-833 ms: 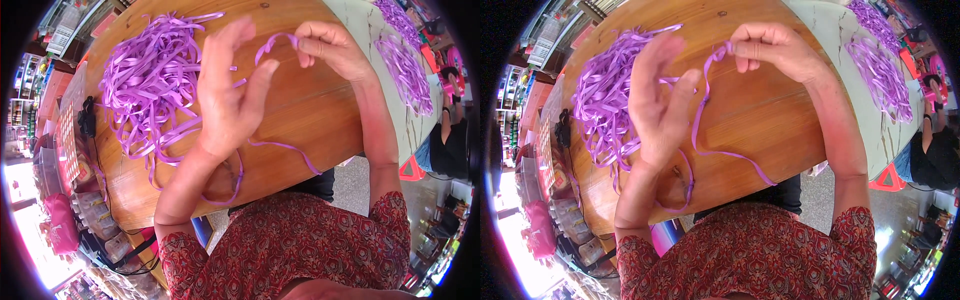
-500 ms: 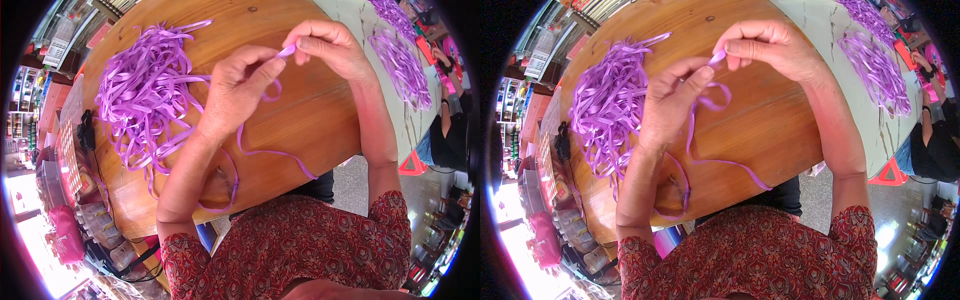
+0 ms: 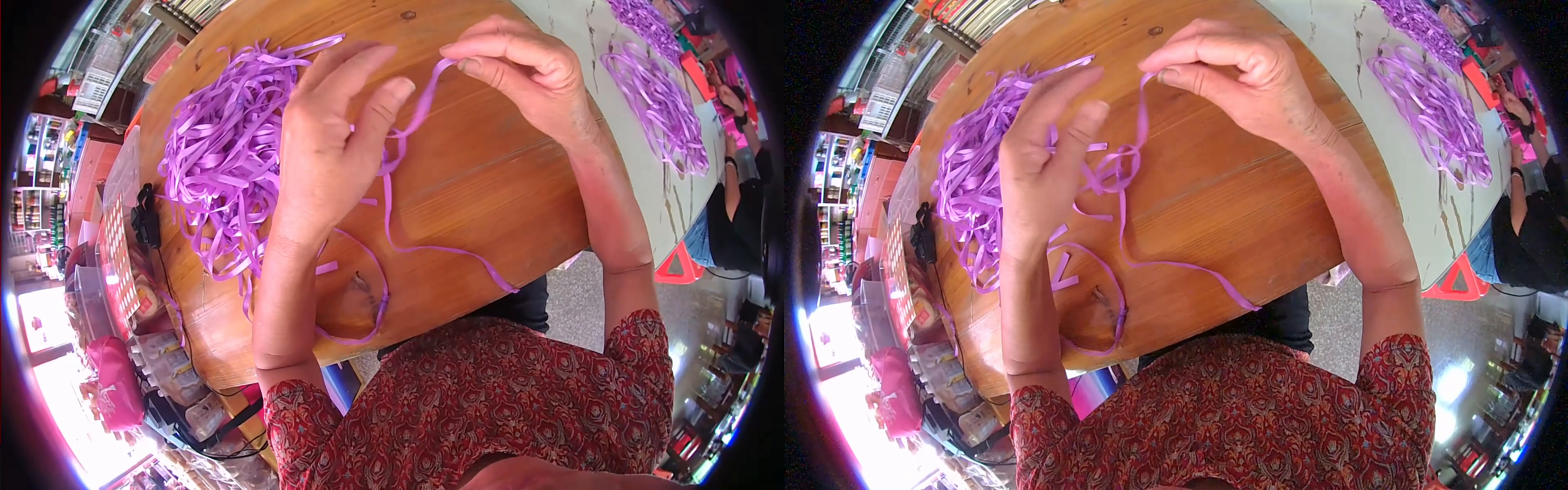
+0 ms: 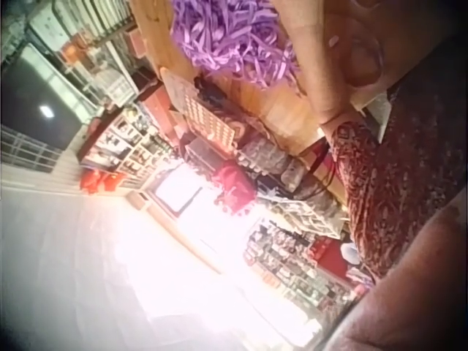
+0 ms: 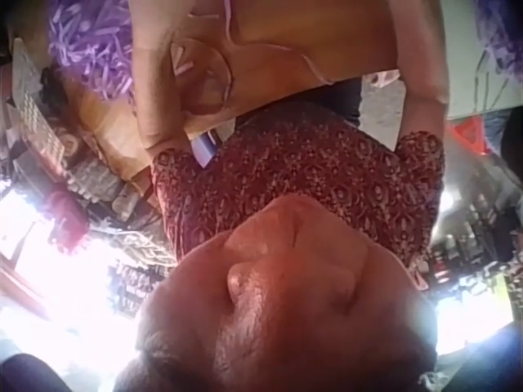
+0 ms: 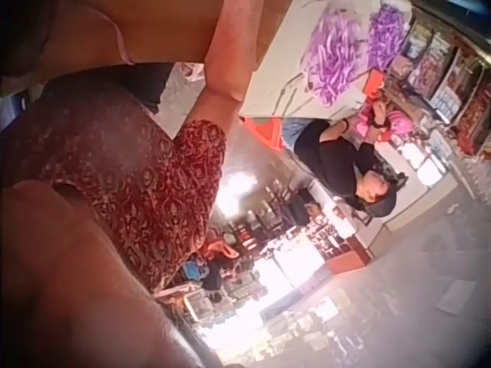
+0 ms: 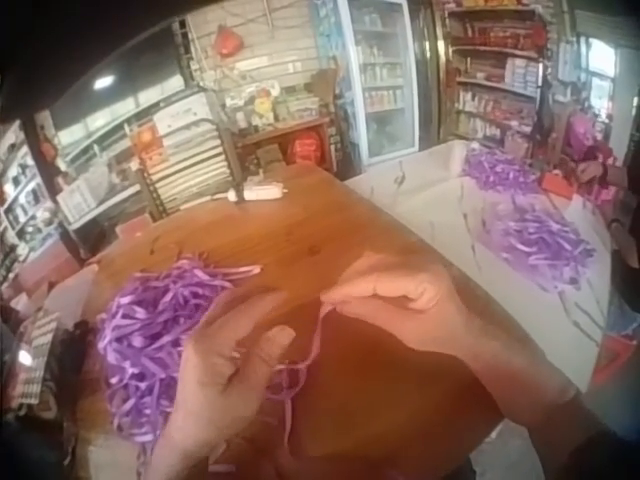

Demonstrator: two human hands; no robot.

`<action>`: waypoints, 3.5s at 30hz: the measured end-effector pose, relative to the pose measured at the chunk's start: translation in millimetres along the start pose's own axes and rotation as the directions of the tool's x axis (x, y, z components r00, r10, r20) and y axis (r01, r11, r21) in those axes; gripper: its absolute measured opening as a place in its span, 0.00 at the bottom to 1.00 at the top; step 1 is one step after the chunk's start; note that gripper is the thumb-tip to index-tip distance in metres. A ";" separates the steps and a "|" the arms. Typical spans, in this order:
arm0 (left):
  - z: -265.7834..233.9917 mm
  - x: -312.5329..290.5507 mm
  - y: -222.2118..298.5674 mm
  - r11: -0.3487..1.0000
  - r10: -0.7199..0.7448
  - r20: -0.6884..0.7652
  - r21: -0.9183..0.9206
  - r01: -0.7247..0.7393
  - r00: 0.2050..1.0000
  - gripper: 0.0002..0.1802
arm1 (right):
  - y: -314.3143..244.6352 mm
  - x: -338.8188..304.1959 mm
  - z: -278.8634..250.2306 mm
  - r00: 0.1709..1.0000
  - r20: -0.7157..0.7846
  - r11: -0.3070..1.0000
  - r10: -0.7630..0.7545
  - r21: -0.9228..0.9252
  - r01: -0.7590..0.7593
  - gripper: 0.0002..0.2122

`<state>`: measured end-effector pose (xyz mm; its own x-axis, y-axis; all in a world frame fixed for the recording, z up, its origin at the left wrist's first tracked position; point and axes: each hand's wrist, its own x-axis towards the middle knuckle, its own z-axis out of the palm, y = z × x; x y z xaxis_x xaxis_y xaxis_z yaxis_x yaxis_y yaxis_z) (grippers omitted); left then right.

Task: The person picks up a purple ribbon from a pile on a wooden table and rolls it into a small coil by hand. They then pick up a second ribbon and thread it through the center of the first coil before rolling the second ribbon around it.

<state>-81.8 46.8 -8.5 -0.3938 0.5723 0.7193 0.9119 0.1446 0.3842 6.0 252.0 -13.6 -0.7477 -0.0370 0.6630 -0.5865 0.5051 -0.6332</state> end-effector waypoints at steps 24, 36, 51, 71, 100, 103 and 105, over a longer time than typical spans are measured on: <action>16.6 -10.7 24.2 0.420 -0.531 0.398 -0.643 0.641 0.748 0.06 | -7.6 -3.6 16.3 0.943 -0.080 0.921 -0.322 -0.257 0.292 0.10; 22.8 -13.5 13.4 0.460 -0.537 0.356 -0.636 0.619 0.765 0.05 | -5.9 -4.7 18.1 0.963 0.112 0.876 -0.245 -0.399 0.269 0.13; 15.2 -12.7 -7.4 0.588 -0.542 0.312 -0.522 0.618 0.780 0.05 | 6.6 -6.1 18.5 0.987 0.127 0.842 -0.103 -0.517 0.154 0.08; 32.5 -22.9 9.4 0.132 -0.646 0.317 -0.849 0.511 0.694 0.05 | 17.0 -20.3 34.4 0.906 0.255 0.441 0.339 0.807 -0.392 0.12; 56.7 -32.0 8.9 0.596 -0.591 0.054 -0.643 0.481 0.805 0.05 | -1.9 -18.4 44.9 0.994 -0.111 0.934 0.002 -0.355 -0.041 0.13; 55.3 -31.1 10.5 0.526 -0.648 0.083 -0.670 0.524 0.757 0.05 | -3.2 -19.3 44.9 0.994 -0.098 0.941 0.051 -0.329 -0.081 0.15; 53.7 -30.1 13.7 0.484 -0.657 0.107 -0.699 0.527 0.746 0.05 | -3.5 -18.4 42.3 0.994 -0.071 0.943 0.088 -0.314 -0.106 0.16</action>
<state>-51.2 74.9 -56.0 -0.8807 0.4185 0.2217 0.1526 -0.1923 0.9694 8.7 214.4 -40.5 -0.7724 0.0693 0.6314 -0.3761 0.7512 -0.5425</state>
